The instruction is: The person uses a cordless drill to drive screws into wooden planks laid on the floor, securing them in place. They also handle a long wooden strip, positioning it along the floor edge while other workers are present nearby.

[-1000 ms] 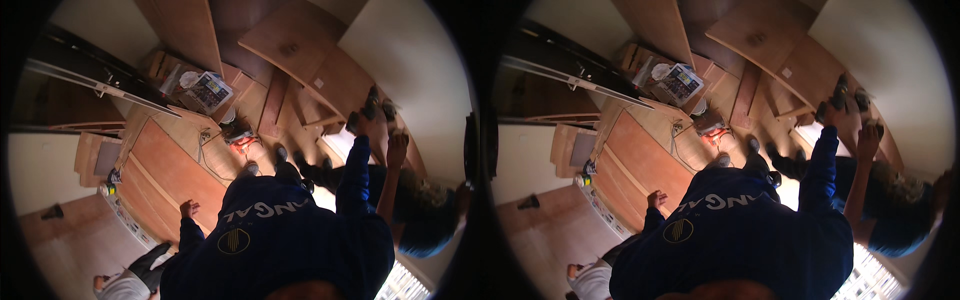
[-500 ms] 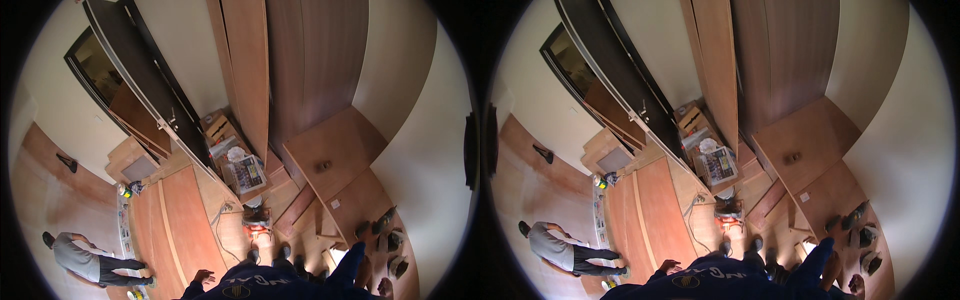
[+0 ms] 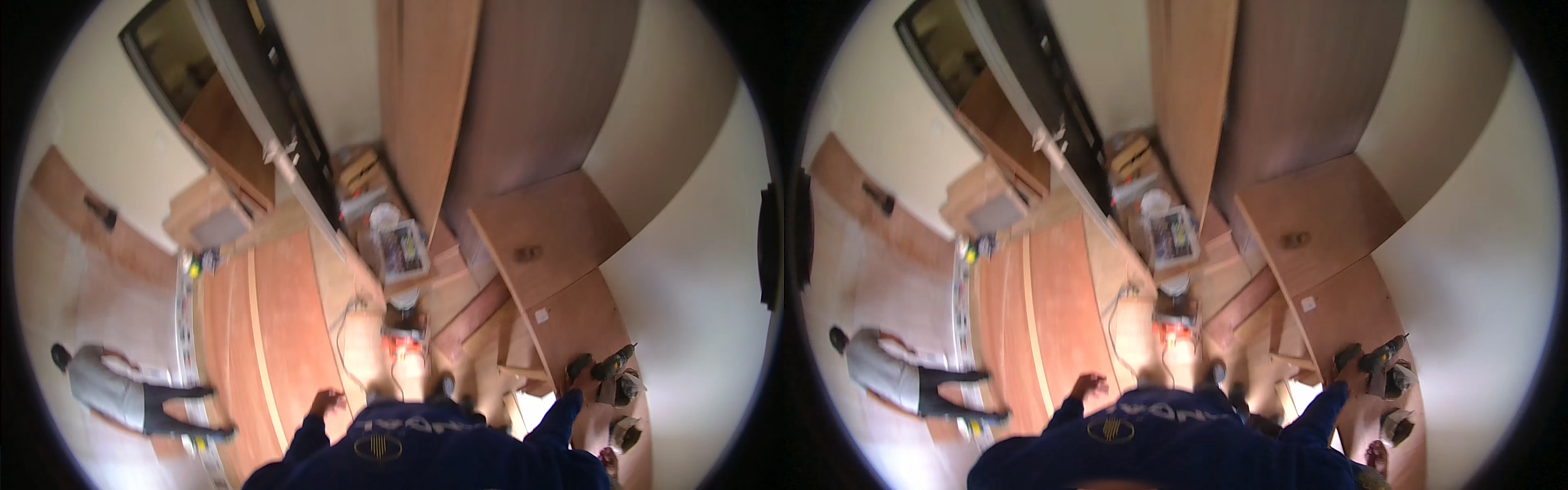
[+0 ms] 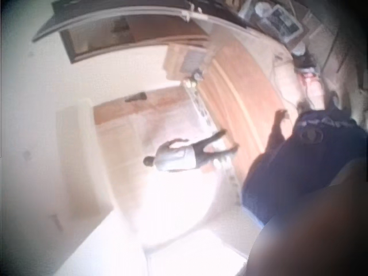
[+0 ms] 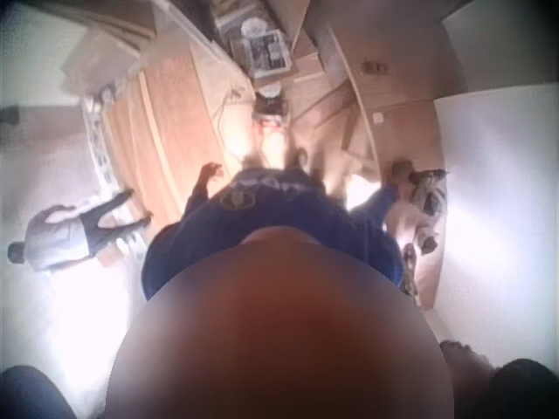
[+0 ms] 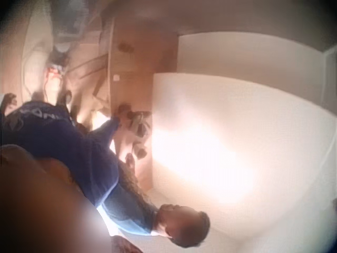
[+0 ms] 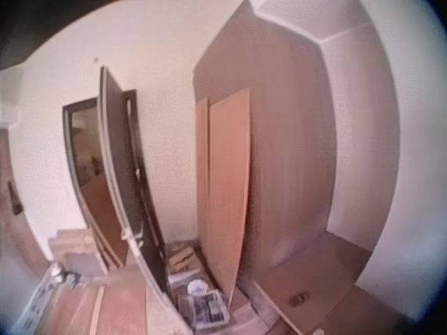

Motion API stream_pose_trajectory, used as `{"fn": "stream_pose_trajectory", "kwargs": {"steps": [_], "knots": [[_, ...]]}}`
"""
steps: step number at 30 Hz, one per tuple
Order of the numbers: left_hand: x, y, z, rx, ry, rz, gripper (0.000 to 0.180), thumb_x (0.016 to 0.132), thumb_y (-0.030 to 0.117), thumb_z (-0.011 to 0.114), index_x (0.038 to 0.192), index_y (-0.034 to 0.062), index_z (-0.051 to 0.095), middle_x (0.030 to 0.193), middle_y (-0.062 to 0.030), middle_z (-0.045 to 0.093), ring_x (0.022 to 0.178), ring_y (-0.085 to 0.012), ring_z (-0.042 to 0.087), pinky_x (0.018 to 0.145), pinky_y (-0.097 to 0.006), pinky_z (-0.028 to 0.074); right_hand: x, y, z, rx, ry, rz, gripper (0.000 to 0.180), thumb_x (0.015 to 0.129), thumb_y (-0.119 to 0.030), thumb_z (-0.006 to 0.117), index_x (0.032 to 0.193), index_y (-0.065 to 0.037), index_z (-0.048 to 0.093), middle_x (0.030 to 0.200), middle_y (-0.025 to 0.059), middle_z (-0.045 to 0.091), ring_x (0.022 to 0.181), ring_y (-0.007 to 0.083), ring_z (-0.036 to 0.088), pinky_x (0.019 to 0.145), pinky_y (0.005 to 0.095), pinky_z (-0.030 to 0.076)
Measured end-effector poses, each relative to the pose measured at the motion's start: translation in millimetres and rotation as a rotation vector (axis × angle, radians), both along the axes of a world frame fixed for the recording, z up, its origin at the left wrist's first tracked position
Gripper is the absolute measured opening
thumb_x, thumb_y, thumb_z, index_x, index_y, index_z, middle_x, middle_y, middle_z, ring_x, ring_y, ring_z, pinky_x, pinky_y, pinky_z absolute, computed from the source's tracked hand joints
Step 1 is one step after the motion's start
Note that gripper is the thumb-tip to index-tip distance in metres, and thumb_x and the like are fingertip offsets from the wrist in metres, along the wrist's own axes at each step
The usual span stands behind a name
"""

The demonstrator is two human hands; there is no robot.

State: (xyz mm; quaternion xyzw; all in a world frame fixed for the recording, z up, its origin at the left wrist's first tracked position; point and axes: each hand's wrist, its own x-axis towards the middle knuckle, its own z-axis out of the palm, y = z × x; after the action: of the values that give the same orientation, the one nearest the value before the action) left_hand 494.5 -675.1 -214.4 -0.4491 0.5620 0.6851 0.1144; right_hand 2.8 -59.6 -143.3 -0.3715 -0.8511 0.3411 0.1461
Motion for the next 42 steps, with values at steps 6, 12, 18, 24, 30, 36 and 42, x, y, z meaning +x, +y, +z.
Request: {"fn": "stream_pose_trajectory", "kwargs": {"steps": [6, 12, 18, 24, 30, 36, 42], "knots": [[65, 12, -12, 0.064, -0.371, 0.062, 0.034, 0.099, 0.031, 0.064, 0.125, 0.0089, 0.065, 0.104, -0.0170, 0.076, 0.088, -0.0303, 0.076, 0.071, -0.050, 0.056, -6, 5, 6, -0.001, 0.024, 0.283, 0.061, 0.085, -0.034, 0.078, 0.127, 0.009, 0.064, 0.126, 0.0244, 0.069, 0.110, 0.0337, 0.069, 0.096, 0.0466, 0.053], [130, -4, 4, 0.068, -0.381, 0.306, 0.035, 0.100, 0.032, 0.062, 0.118, 0.0018, 0.063, 0.109, -0.0253, 0.074, 0.096, -0.0382, 0.075, 0.084, -0.057, 0.056, 38, -53, 21, 0.344, -0.123, 0.222, 0.049, 0.082, -0.022, 0.076, 0.121, 0.005, 0.065, 0.115, 0.0224, 0.070, 0.106, 0.0341, 0.068, 0.092, 0.0459, 0.054], [188, -22, 2, 0.091, -0.355, 0.505, 0.033, 0.101, 0.031, 0.062, 0.116, 0.0018, 0.063, 0.102, -0.0207, 0.075, 0.090, -0.0351, 0.076, 0.079, -0.053, 0.057, 93, -180, -35, 0.469, 0.055, 0.530, 0.036, 0.081, -0.013, 0.073, 0.112, 0.002, 0.065, 0.102, 0.0210, 0.071, 0.098, 0.0333, 0.068, 0.087, 0.0434, 0.055], [263, -24, -12, 0.145, -0.323, 0.628, 0.031, 0.099, 0.033, 0.064, 0.114, 0.0055, 0.062, 0.100, -0.0170, 0.076, 0.085, -0.0308, 0.076, 0.071, -0.048, 0.055, 158, -266, -121, 0.127, -0.188, 1.035, 0.021, 0.080, -0.011, 0.073, 0.099, -0.007, 0.065, 0.090, 0.0144, 0.072, 0.085, 0.0309, 0.071, 0.082, 0.0428, 0.057], [327, -5, -21, 0.101, -0.332, 0.891, 0.030, 0.101, 0.034, 0.059, 0.116, 0.0078, 0.060, 0.103, -0.0152, 0.076, 0.087, -0.0274, 0.075, 0.069, -0.045, 0.052, 210, -339, -161, 0.332, -0.842, 1.523, 0.028, 0.078, -0.032, 0.078, 0.080, -0.005, 0.075, 0.082, 0.0178, 0.074, 0.086, 0.0333, 0.073, 0.080, 0.0441, 0.057], [307, 1, 14, 0.199, -0.278, 0.987, 0.042, 0.101, 0.039, 0.059, 0.120, 0.0029, 0.064, 0.107, -0.0159, 0.076, 0.089, -0.0270, 0.076, 0.070, -0.039, 0.054, 208, -427, -147, 0.028, -0.973, 1.542, 0.014, 0.087, -0.016, 0.070, 0.083, -0.003, 0.074, 0.066, 0.0094, 0.070, 0.058, 0.0207, 0.068, 0.054, 0.0360, 0.054], [162, -150, 162, 0.059, 0.285, 0.833, 0.090, 0.100, 0.077, 0.031, 0.132, 0.0001, 0.066, 0.123, -0.0122, 0.073, 0.112, -0.0222, 0.067, 0.091, -0.035, 0.050, 152, -522, -194, 0.144, -0.985, 1.701, 0.006, 0.090, -0.003, 0.067, 0.087, 0.002, 0.068, 0.072, 0.0102, 0.068, 0.060, 0.0167, 0.065, 0.051, 0.0293, 0.052]]}}
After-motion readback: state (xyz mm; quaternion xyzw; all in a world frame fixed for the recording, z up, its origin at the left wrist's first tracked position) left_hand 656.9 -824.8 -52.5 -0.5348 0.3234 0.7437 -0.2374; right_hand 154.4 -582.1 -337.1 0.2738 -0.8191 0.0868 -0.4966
